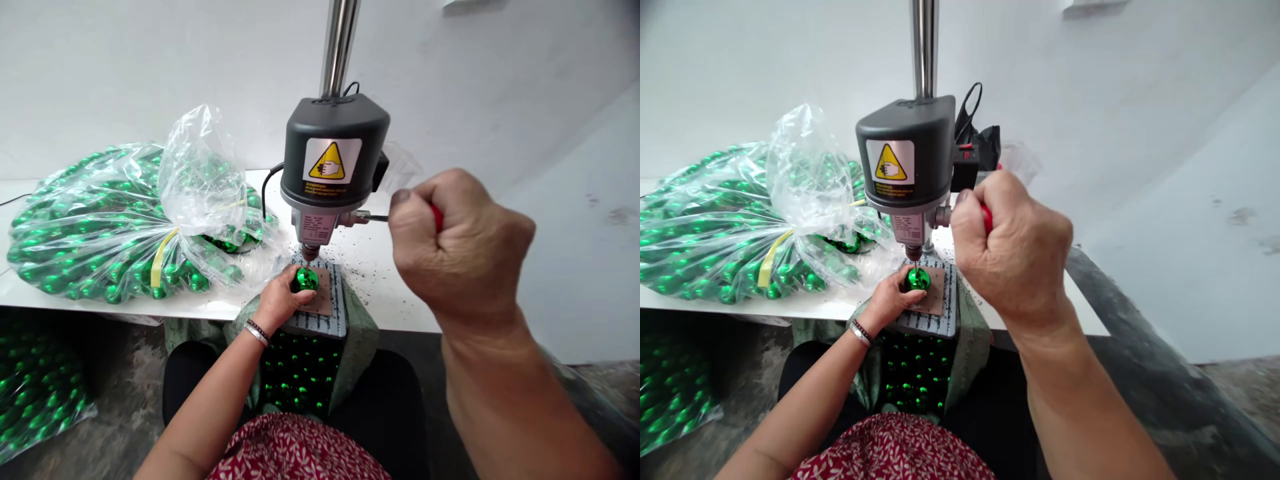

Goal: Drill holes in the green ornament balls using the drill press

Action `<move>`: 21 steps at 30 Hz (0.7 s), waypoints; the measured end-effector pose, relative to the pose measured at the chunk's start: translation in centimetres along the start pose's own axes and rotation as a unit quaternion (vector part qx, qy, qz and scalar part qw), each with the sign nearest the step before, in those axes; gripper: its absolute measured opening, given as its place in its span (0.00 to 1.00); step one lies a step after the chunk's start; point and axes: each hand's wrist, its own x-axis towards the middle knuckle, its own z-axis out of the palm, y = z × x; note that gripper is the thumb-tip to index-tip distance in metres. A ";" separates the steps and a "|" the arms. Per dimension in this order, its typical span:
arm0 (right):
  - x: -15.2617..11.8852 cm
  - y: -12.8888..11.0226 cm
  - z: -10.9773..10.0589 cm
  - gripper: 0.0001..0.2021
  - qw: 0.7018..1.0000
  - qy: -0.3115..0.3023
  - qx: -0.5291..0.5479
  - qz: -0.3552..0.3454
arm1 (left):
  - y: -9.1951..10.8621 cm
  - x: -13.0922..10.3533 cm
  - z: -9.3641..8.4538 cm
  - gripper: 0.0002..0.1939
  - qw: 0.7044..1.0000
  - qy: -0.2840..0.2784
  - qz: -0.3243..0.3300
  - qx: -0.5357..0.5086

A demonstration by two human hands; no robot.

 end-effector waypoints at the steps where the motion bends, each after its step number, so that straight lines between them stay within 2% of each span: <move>1: -0.4 0.0 -0.1 0.13 1.000 -0.003 -0.003 -0.002 | 0.0 0.0 0.0 0.27 1.000 0.000 0.001 0.001; 8: -1.6 0.0 0.1 0.13 1.000 -0.015 -0.012 0.018 | 0.0 0.0 0.0 0.24 1.000 0.001 0.010 0.003; 21: -4.6 1.2 2.0 0.13 0.999 0.045 0.004 0.022 | -0.6 0.0 0.1 0.26 1.000 0.001 0.014 0.000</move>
